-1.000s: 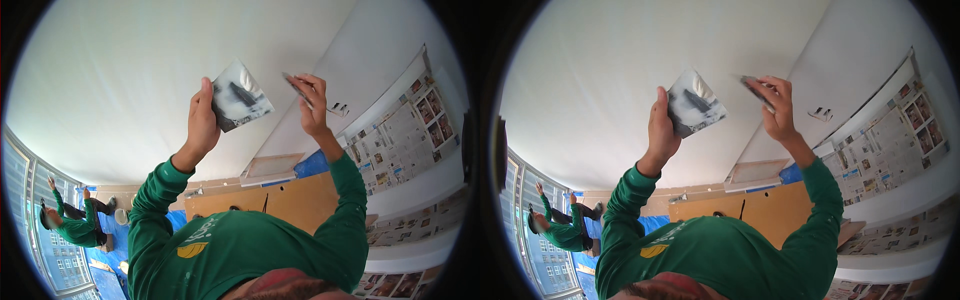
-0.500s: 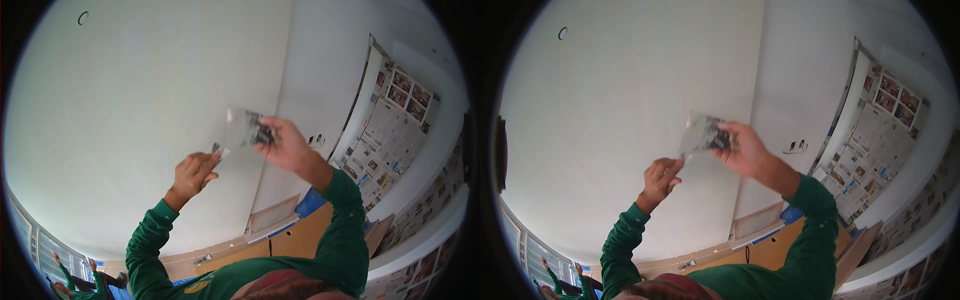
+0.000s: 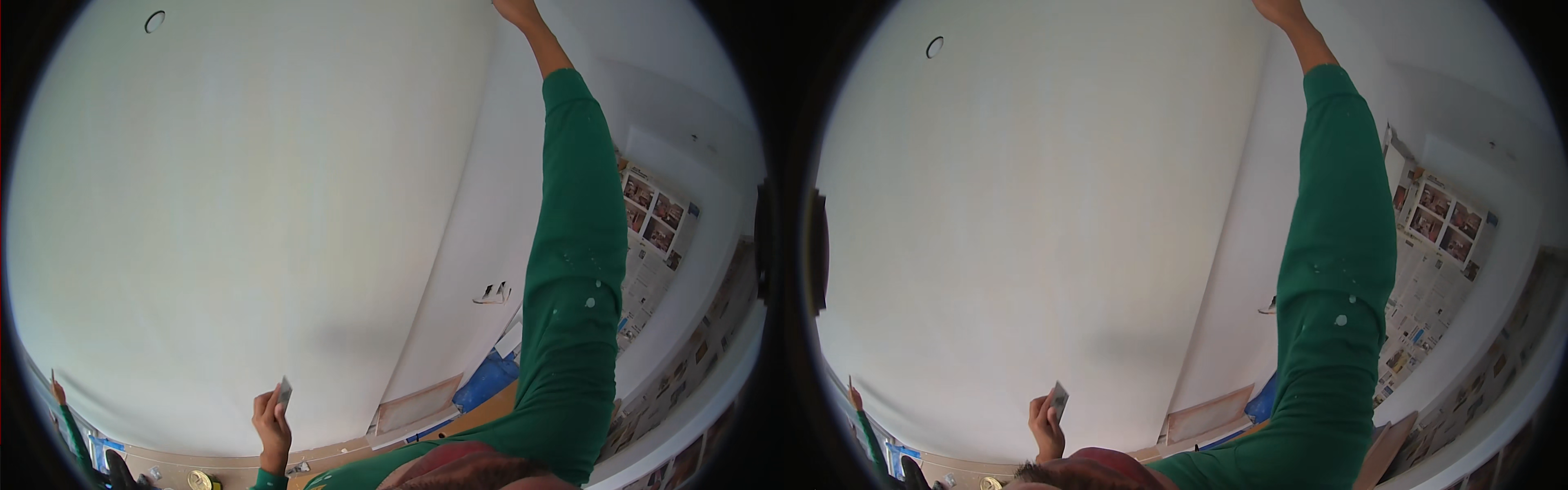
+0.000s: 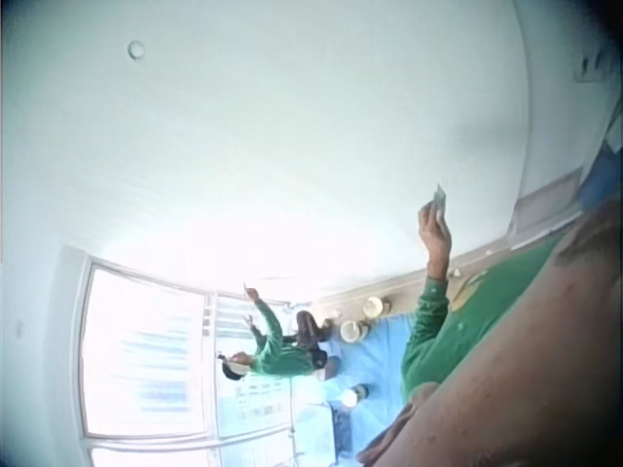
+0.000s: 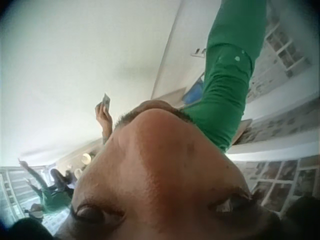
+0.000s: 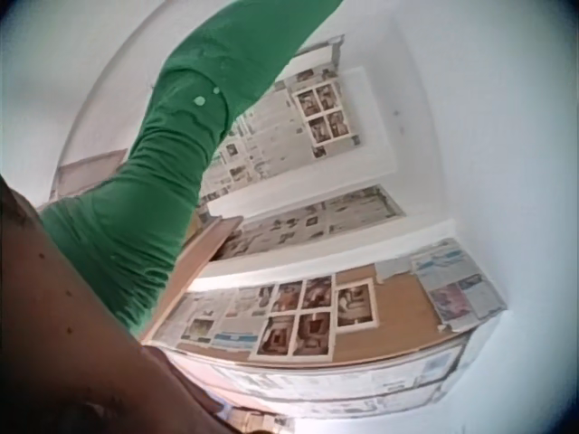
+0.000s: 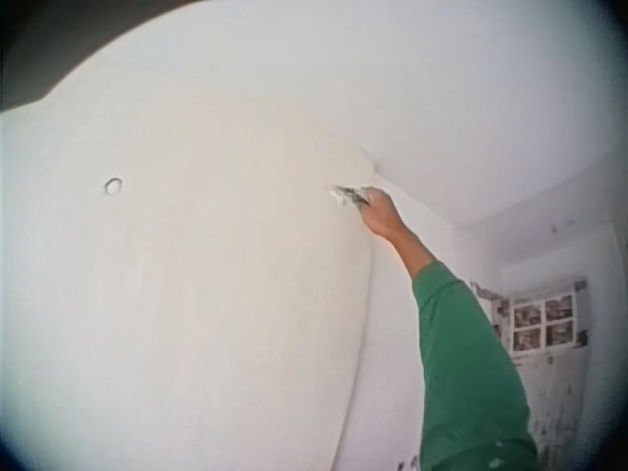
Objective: The person patches a wall by using two putty scrapers to transfer and apply white putty to a small hole or imperfection on the surface, smoothing it over repeatedly to create a flush finish.
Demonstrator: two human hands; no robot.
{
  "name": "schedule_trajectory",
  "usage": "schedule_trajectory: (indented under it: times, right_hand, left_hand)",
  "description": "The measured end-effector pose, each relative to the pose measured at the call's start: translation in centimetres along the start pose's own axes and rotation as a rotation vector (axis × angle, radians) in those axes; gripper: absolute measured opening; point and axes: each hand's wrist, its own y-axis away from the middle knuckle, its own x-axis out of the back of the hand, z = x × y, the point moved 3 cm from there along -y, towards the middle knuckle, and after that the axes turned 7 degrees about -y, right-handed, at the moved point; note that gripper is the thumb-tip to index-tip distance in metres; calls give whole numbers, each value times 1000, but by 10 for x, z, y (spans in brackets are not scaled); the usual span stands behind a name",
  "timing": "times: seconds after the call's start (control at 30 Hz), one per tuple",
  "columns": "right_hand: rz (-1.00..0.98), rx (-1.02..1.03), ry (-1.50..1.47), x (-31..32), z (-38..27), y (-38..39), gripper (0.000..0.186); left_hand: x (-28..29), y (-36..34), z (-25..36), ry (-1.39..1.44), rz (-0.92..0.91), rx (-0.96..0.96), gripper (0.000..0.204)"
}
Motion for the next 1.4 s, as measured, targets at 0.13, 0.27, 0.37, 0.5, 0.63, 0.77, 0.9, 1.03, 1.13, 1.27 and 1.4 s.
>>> schedule_trajectory:
  times: [0.13, 0.27, 0.37, 0.5, 0.63, 0.77, 0.9, 1.03, 1.13, 1.27, 1.4]
  right_hand:
    - [6, 280, 208, -14, 28, -48, 22]
    - [8, 177, 194, -31, 26, -55, 24]
    - [-14, 154, 186, -34, 35, -66, 26]
    - [-106, 58, 166, -36, 26, -63, 31]
    - [-141, 138, 94, -32, 24, -22, 35]
    - [-164, 59, -94, -42, -18, 58, 35]
    - [-159, 15, -19, -46, -42, 131, 35]
    - [-182, -30, 28, -50, -53, 198, 51]
    - [-200, -152, -31, -64, -70, 248, 57]
    - [-215, -297, -102, -77, -94, 314, 59]
    - [-220, -329, -88, -89, -126, 374, 59]
  left_hand:
    - [-4, 52, -41, 5, 50, 271, 37]
    - [7, 82, -55, -47, 103, 403, 40]
    - [2, 87, -49, -21, 139, 415, 42]
    - [0, 75, -36, 77, 62, 431, 40]
    - [-3, 56, -38, 148, -7, 378, 39]
    - [12, 39, -44, 178, -55, 334, 40]
    - [28, 23, -43, 202, -139, 276, 40]
    - [39, 13, -47, 214, -217, 229, 41]
    - [49, 12, -55, 207, -264, 218, 41]
    - [51, 10, -63, 231, -305, 185, 41]
    - [65, 9, -58, 233, -330, 170, 40]
